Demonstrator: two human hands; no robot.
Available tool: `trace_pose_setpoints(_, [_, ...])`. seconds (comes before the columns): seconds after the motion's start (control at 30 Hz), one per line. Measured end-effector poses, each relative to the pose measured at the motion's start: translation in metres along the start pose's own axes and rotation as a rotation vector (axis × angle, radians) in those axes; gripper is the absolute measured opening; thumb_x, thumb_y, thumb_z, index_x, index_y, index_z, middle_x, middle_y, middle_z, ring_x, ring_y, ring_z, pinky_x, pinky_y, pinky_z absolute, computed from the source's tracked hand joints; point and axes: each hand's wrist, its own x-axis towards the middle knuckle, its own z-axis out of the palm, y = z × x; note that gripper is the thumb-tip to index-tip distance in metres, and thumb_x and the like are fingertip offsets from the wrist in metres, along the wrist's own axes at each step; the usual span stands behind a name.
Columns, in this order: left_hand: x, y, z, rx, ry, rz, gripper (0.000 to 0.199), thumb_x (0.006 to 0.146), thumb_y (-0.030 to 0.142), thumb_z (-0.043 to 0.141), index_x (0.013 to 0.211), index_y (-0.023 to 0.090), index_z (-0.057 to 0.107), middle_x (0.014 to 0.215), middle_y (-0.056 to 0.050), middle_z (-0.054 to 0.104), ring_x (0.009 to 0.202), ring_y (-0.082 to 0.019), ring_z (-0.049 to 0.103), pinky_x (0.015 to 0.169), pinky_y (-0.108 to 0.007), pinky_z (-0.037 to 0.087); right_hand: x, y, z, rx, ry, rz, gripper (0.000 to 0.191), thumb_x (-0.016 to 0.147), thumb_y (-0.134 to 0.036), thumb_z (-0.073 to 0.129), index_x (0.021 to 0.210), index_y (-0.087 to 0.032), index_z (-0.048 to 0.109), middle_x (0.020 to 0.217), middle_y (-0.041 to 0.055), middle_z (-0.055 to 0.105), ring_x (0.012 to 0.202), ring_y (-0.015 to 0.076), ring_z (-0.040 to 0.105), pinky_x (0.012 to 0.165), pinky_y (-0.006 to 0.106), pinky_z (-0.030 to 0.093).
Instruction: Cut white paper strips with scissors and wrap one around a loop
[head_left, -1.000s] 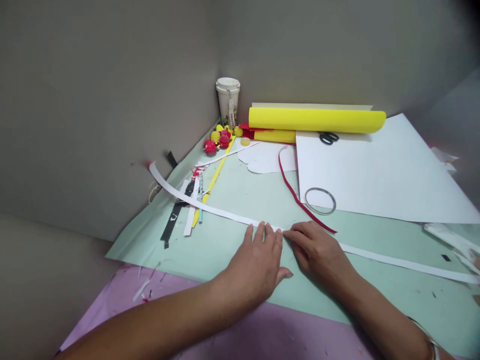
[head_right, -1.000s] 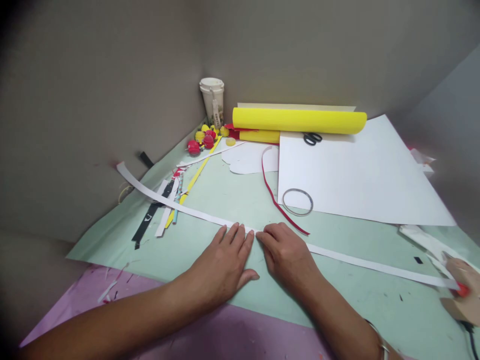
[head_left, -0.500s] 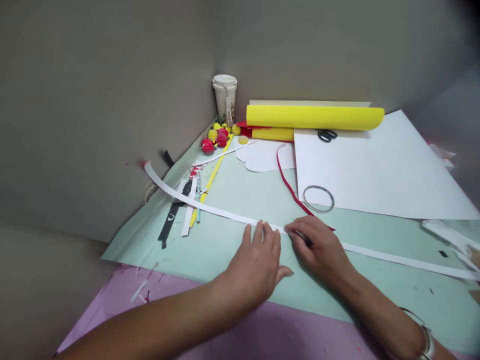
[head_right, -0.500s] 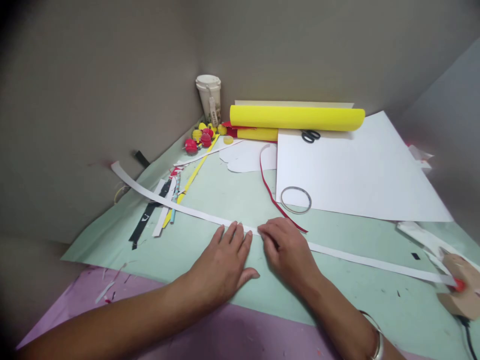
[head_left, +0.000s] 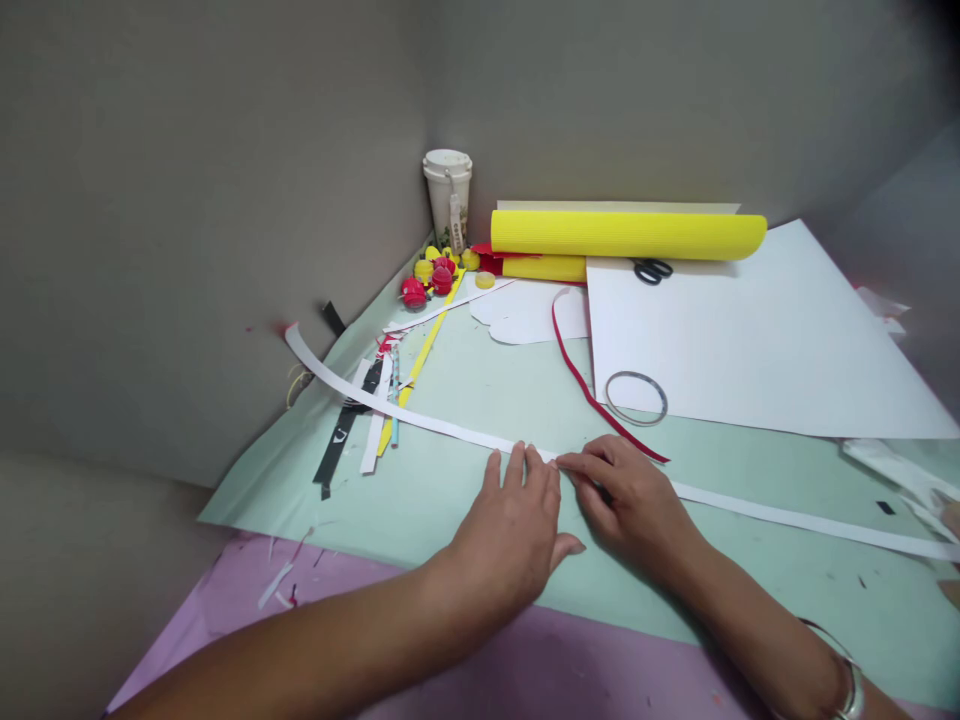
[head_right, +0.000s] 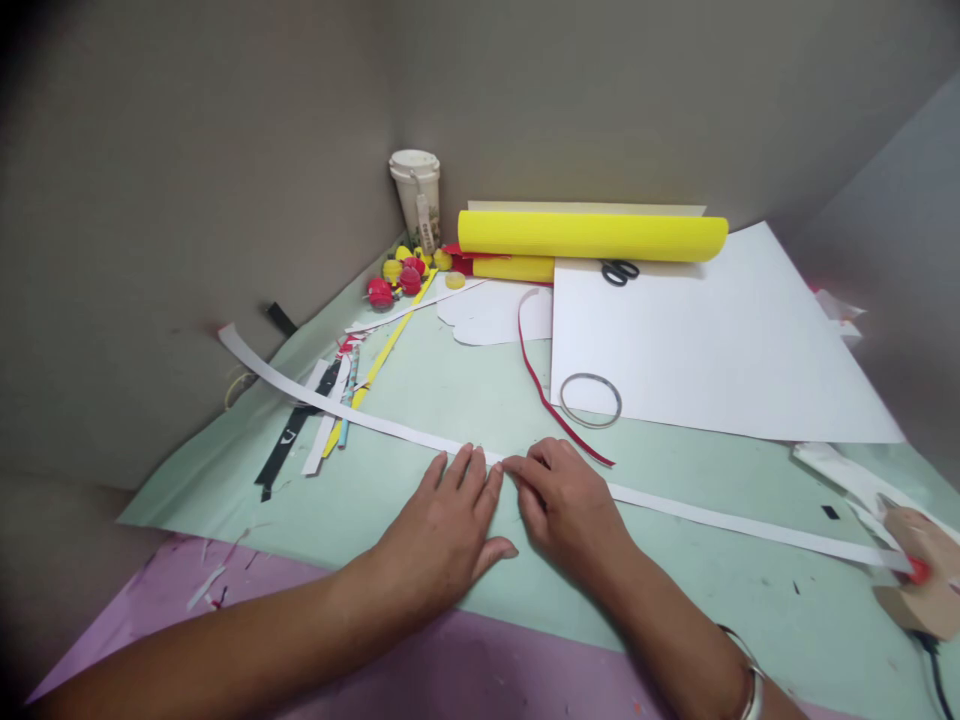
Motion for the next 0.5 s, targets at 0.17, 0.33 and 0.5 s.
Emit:
trace_pose_setpoints(0.17, [0.0,0.0006,0.0009,-0.001,-0.004,0.004,0.066,0.093,0.053,0.036,0.138,0.004,0.044,0.142,-0.024,0.043,0.134,-0.038,0.036,0.105,-0.052,0.034,-0.0003,-0.0008,-0.0003,-0.022,-0.031,-0.003,0.027,0.087,-0.011,0.049,0.105,-0.017,0.069,0.083,0.0077,0.057,0.075,0.018,0.052,0.063,0.031,0.045])
trace_pose_setpoints(0.33, [-0.0013,0.0022,0.0016,0.035,0.035,0.009,0.066,0.093,0.051,0.036,0.136,0.001,0.045,0.141,-0.027,0.043,0.133,-0.038,0.038,0.106,-0.051,0.033,0.0001,0.0008,0.0014,-0.038,-0.026,-0.009,0.028,0.087,-0.011,0.048,0.105,-0.017,0.069,0.083,0.008,0.058,0.076,0.0186,0.053,0.064,0.031,0.045])
trace_pose_setpoints(0.5, [-0.0024,0.0022,0.0018,0.055,0.035,0.014,0.067,0.093,0.052,0.037,0.136,0.0,0.045,0.14,-0.026,0.043,0.133,-0.036,0.039,0.108,-0.05,0.032,0.0009,0.0011,0.0017,-0.04,-0.01,-0.01,0.027,0.089,-0.013,0.047,0.104,-0.018,0.069,0.082,0.0077,0.058,0.076,0.0183,0.054,0.062,0.03,0.046])
